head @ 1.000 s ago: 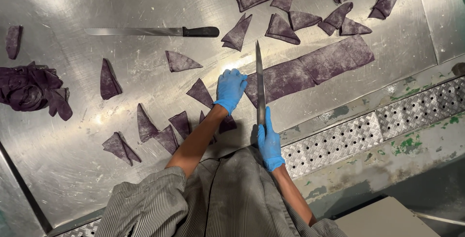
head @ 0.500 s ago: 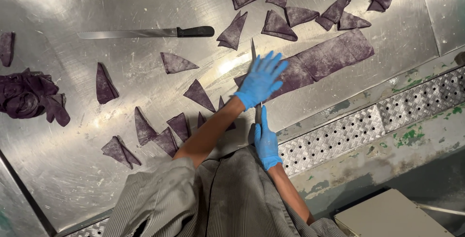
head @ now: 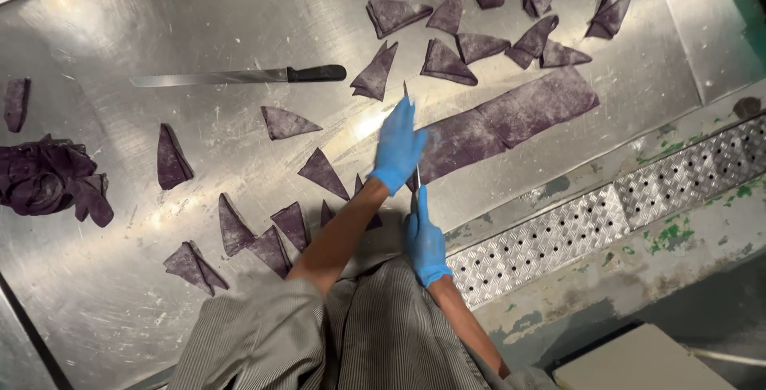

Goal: Cutting purple dough into triangles and rolling them into small croissant-like shapes.

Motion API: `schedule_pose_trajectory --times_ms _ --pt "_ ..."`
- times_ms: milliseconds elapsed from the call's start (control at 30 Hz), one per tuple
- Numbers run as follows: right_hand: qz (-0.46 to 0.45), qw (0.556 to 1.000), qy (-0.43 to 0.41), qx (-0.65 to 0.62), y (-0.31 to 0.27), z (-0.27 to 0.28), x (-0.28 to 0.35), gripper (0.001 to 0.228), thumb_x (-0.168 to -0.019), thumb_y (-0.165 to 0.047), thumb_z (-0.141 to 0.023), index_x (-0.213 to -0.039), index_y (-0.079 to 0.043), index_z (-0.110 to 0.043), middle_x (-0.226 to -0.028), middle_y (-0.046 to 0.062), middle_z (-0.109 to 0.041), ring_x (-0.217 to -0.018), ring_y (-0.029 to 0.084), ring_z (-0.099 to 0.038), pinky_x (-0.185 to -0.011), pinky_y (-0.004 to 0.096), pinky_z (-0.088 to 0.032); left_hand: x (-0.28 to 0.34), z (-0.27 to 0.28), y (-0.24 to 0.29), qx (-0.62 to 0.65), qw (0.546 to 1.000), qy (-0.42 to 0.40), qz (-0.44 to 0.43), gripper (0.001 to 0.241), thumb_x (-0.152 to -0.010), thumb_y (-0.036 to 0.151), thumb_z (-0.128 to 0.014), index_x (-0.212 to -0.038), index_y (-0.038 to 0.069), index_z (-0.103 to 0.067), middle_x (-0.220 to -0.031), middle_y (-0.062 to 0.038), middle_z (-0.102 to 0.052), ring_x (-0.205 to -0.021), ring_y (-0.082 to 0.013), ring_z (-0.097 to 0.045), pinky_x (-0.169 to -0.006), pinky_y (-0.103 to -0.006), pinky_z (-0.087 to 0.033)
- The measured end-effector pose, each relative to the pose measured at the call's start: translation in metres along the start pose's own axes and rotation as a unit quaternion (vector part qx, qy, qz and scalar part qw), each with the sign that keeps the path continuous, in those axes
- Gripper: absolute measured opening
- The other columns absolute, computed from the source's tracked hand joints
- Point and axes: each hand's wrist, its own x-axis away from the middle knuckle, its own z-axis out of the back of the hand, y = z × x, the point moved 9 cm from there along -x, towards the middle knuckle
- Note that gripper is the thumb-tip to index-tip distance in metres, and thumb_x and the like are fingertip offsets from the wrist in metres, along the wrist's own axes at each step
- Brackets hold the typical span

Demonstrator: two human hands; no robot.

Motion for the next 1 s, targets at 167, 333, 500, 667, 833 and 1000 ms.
schedule_pose_trajectory --times_ms 167,333,500,667,833,1000 --pt "0.013 1.000 0.004 -0.015 -0.006 0.000 -0.003 0.069 -0.101 -0.022 -0.049 -0.163 -0.022 -0.019 -0.072 0.032 -0.066 -0.065 0.053 -0.064 -0.060 0.061 -0.046 0.030 0.014 -0.034 -0.026 0.989 -0.014 0.144 0.059 -0.092 0.027 -0.067 -0.143 0.001 -0.053 -0.123 -0.015 -0.062 -0.111 -0.0342 -0.058 -0.097 -0.0486 -0.046" --pt "0.026 0.999 0.041 -0.023 -0.001 -0.001 0.001 0.066 -0.102 -0.022 -0.049 -0.163 -0.021 -0.022 -0.073 0.033 -0.065 -0.065 0.054 -0.062 -0.059 0.063 -0.043 0.029 -0.006 -0.063 0.003 0.976 -0.093 0.197 0.037 -0.083 0.029 -0.075 -0.111 0.008 -0.067 -0.106 -0.017 -0.066 -0.105 -0.0383 -0.058 -0.090 -0.0492 -0.049" --pt "0.031 0.998 0.041 -0.019 -0.002 0.004 0.000 0.066 -0.103 -0.023 -0.049 -0.163 -0.020 -0.022 -0.073 0.032 -0.066 -0.064 0.053 -0.062 -0.059 0.062 -0.043 0.049 0.007 -0.069 0.154 0.976 -0.088 0.126 0.028 -0.082 0.025 -0.077 -0.100 0.005 -0.069 -0.100 -0.021 -0.068 -0.098 -0.0407 -0.063 -0.087 -0.0473 -0.052" --pt "0.035 0.998 0.016 -0.052 0.012 0.023 0.005 0.067 -0.103 -0.025 -0.052 -0.163 -0.021 -0.023 -0.077 0.030 -0.068 -0.068 0.051 -0.064 -0.061 0.058 -0.045 0.080 0.024 -0.090 0.266 0.942 -0.157 0.129 0.035 -0.082 0.022 -0.077 -0.110 0.003 -0.065 -0.095 -0.021 -0.071 -0.086 -0.0376 -0.070 -0.078 -0.0435 -0.056" --pt "0.060 0.994 -0.027 -0.093 0.037 0.067 -0.004 0.067 -0.102 -0.023 -0.050 -0.164 -0.024 -0.023 -0.086 0.025 -0.070 -0.073 0.043 -0.072 -0.066 0.048 -0.053 0.075 0.090 -0.080 0.148 0.973 -0.067 0.163 0.051 -0.075 0.024 -0.078 -0.121 0.007 -0.064 -0.106 -0.014 -0.069 -0.097 -0.0332 -0.067 -0.085 -0.0449 -0.052" --pt "0.152 0.985 -0.065 -0.050 0.042 0.100 -0.034 0.068 -0.104 -0.022 -0.052 -0.165 -0.025 -0.023 -0.088 0.032 -0.065 -0.073 0.049 -0.066 -0.063 0.052 -0.049 0.074 0.061 0.007 0.071 0.989 0.019 0.127 0.062 -0.074 0.035 -0.085 -0.124 0.008 -0.062 -0.113 -0.014 -0.062 -0.106 -0.0364 -0.058 -0.092 -0.0484 -0.046"
